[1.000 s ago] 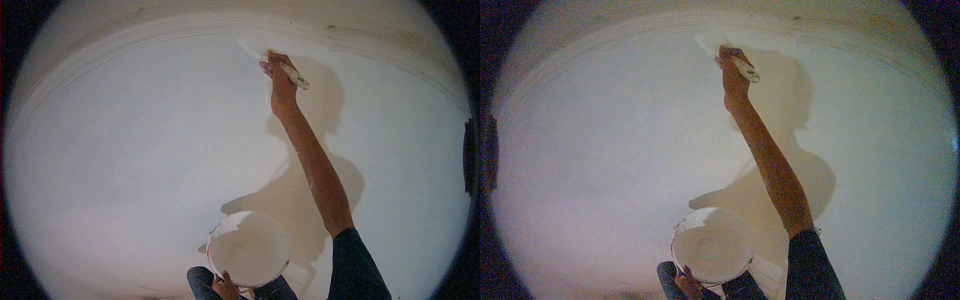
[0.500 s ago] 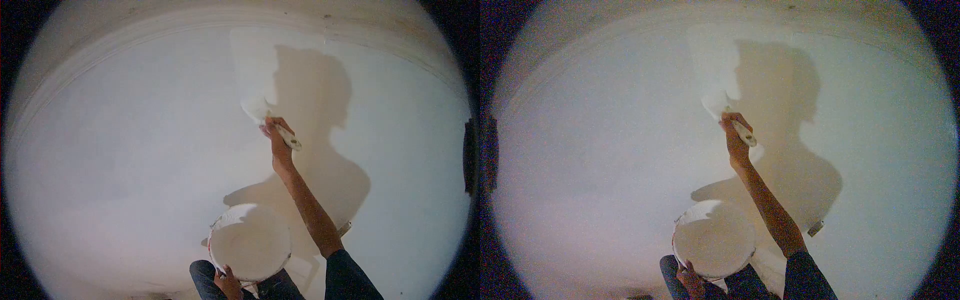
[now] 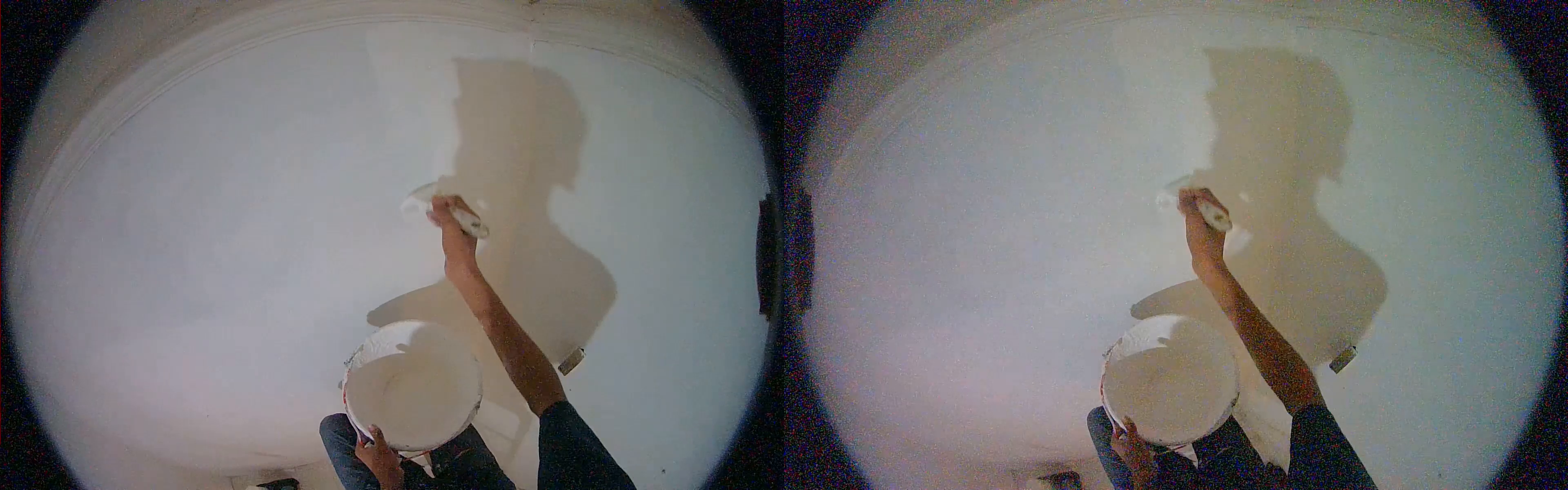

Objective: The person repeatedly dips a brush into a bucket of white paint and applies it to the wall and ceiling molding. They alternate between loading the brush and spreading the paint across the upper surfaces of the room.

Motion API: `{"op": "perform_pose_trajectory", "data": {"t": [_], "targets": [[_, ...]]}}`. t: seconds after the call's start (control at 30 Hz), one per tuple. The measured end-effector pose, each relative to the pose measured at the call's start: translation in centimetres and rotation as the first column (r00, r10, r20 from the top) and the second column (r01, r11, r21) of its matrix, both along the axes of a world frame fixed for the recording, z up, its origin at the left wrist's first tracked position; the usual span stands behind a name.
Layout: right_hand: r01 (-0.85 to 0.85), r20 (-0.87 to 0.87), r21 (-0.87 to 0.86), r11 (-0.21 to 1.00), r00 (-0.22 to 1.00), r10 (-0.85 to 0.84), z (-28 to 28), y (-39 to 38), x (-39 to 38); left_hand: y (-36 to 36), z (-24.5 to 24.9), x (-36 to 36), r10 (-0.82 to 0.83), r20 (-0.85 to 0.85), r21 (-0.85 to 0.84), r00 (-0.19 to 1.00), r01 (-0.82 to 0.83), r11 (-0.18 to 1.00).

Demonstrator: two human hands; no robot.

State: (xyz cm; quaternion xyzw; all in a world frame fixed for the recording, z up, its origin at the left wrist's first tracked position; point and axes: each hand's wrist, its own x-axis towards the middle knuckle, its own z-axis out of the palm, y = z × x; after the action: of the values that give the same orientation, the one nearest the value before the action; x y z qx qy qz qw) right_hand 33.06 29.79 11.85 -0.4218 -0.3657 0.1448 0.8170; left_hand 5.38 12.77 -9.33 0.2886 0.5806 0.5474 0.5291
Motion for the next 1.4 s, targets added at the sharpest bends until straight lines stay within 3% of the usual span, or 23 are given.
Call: {"op": "perform_pose_trajectory", "data": {"t": [0.07,0.13,0.27,0.33,0.5,0.57,0.67,0.7,0.73,0.8,0.83,0.87,0.93,1.0,1.07,1.17,1.23,1.3,1.4], "targets": [[-0.025,0.061,0.130,0.991,0.998,0.017,2.2,0.7,0.2,-0.1,0.7,0.1,-0.057,0.081,-0.009,0.995,0.058,0.998],[-0.057,0.068,0.180,0.982,0.997,0.045,4.9,1.0,0.4,0.0,0.6,-0.2,-0.049,-0.016,-0.082,0.999,0.048,0.996],[-0.032,0.077,0.363,0.931,0.997,0.005,10.4,1.8,-0.4,-0.1,0.8,-0.6,-0.095,-0.001,-0.094,0.995,0.095,0.991],[-0.059,0.098,0.365,0.929,0.995,0.025,12.4,2.2,-0.3,-0.2,1.1,-0.5,-0.104,-0.006,-0.001,0.995,0.104,0.995],[-0.059,0.033,0.415,0.908,0.998,0.050,18.8,2.1,-0.8,-0.5,1.6,-0.5,-0.065,-0.011,-0.051,0.998,0.065,0.997],[-0.142,0.060,0.529,0.837,0.990,0.130,20.8,1.6,-0.6,-0.4,1.2,-0.3,-0.057,-0.024,-0.037,0.998,0.056,0.998],[-0.105,0.154,0.575,0.811,0.988,0.019,22.6,0.8,-0.5,-0.5,1.1,-0.2,0.006,-0.003,-0.037,1.000,-0.006,0.999],[-0.180,0.206,0.583,0.793,0.976,0.070,23.3,0.4,-0.2,-0.4,1.7,-0.3,-0.060,0.018,0.001,0.998,0.060,0.998],[-0.179,0.206,0.585,0.791,0.976,0.068,23.5,0.6,-0.2,-0.4,2.2,-0.5,-0.127,0.031,0.037,0.991,0.126,0.991],[-0.187,0.225,0.605,0.774,0.973,0.058,24.2,0.4,-1.7,-0.6,2.3,-0.2,-0.087,0.011,-0.002,0.996,0.087,0.996],[-0.049,0.105,0.567,0.823,0.994,-0.014,24.6,1.1,-1.9,-0.7,2.3,-0.1,-0.041,-0.003,-0.043,0.999,0.040,0.998],[-0.048,0.107,0.566,0.823,0.994,-0.015,24.1,1.7,-1.9,-0.6,2.1,-0.1,-0.042,-0.001,-0.044,0.999,0.042,0.998],[-0.031,0.179,0.581,0.814,0.980,-0.090,22.5,3.4,-2.1,-0.4,1.4,-0.4,-0.073,0.064,0.001,0.995,0.073,0.997],[-0.052,0.158,0.540,0.840,0.987,-0.040,20.6,4.1,-2.1,-0.3,1.1,-0.4,-0.054,0.034,-0.035,0.998,0.055,0.998],[0.012,0.257,0.544,0.839,0.949,-0.180,19.5,3.9,-1.9,-0.3,1.3,-0.2,-0.048,0.006,-0.067,0.999,0.048,0.997],[0.003,0.225,0.517,0.856,0.964,-0.139,18.1,2.0,-2.5,-0.4,2.3,0.0,-0.047,0.056,0.013,0.997,0.047,0.999],[0.012,0.210,0.494,0.869,0.969,-0.133,17.9,1.0,-2.8,-0.5,2.8,0.2,0.009,-0.052,-0.080,0.999,-0.013,0.997],[-0.051,0.205,0.480,0.876,0.977,-0.055,18.5,0.1,-3.1,-0.4,2.5,0.2,0.003,-0.037,-0.053,0.999,-0.005,0.999],[-0.001,0.219,0.597,0.802,0.962,-0.162,21.0,1.1,-2.9,-0.4,2.4,-0.4,-0.057,-0.001,0.012,0.998,0.057,0.998]]}}
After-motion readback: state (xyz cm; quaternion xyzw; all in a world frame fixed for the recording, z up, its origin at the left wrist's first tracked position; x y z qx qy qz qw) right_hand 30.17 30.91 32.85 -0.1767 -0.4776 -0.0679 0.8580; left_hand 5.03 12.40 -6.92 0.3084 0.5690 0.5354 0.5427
